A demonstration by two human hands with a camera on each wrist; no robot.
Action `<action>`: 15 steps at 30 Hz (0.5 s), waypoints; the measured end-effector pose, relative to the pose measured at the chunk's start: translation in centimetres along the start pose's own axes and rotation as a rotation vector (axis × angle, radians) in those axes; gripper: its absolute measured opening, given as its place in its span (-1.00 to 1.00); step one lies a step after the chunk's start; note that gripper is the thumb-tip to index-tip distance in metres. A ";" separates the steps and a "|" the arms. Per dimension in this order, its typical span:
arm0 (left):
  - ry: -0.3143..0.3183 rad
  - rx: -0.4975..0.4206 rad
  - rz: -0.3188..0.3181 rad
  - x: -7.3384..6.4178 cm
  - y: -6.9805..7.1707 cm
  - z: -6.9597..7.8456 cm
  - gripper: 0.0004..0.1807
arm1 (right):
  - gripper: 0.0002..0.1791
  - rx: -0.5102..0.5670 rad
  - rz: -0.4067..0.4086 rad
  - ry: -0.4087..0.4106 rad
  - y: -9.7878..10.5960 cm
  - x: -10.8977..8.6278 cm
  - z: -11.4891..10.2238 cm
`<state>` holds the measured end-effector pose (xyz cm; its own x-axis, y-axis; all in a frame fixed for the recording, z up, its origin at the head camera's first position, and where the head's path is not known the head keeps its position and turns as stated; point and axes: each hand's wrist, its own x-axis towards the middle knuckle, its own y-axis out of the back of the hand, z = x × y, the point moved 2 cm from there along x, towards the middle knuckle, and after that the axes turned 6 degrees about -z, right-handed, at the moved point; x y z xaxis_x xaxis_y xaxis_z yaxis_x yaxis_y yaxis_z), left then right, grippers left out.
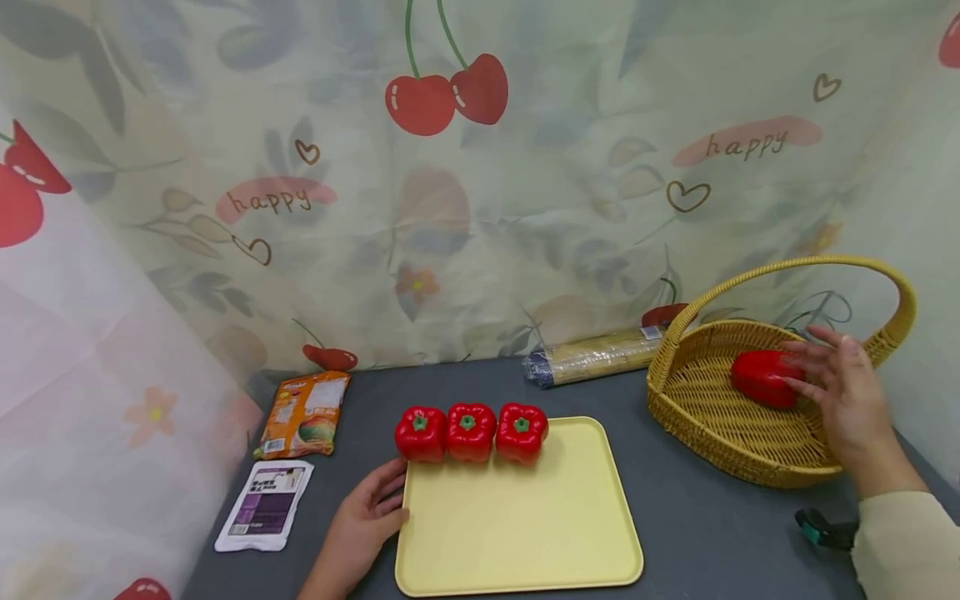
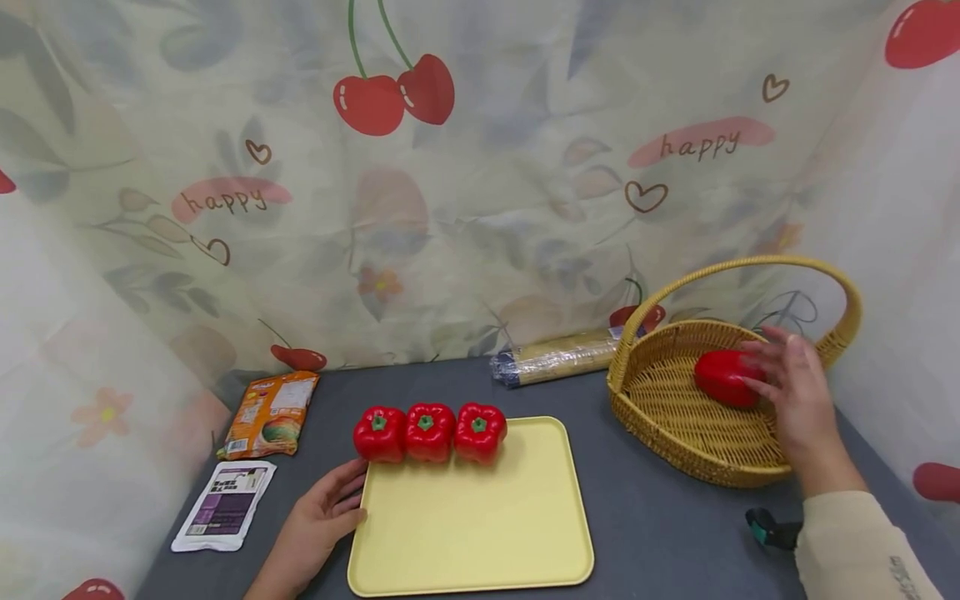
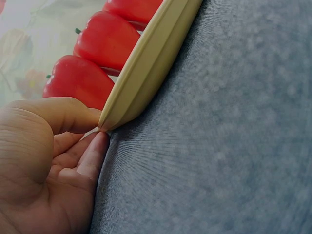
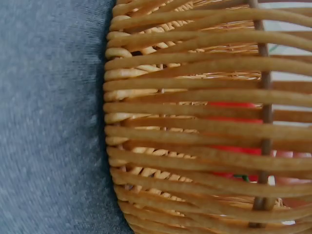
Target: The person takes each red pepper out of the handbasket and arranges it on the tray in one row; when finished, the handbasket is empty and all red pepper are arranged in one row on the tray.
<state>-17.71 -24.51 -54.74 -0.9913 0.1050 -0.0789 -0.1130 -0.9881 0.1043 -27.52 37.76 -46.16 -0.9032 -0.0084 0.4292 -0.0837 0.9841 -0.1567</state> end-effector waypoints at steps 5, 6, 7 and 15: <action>0.010 -0.002 0.003 0.0 0.0 0.0 -0.23 | -0.61 -0.088 0.080 -0.009 -0.1 0.2 0.3; 0.011 -0.002 0.004 0.0 0.0 0.0 -0.23 | -0.62 -0.128 0.092 -0.011 -0.1 0.2 0.3; 0.011 -0.002 0.004 0.0 0.1 0.0 -0.23 | -0.63 -0.164 0.101 -0.016 -0.1 0.2 0.3; 0.011 -0.007 0.002 0.0 0.0 0.0 -0.23 | -0.66 -0.530 0.085 -0.155 -0.1 0.6 0.6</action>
<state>-17.73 -24.52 -54.74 -0.9907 0.1019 -0.0896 -0.1105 -0.9891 0.0973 -28.36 37.59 -46.44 -0.9522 0.0881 0.2926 0.1790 0.9368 0.3007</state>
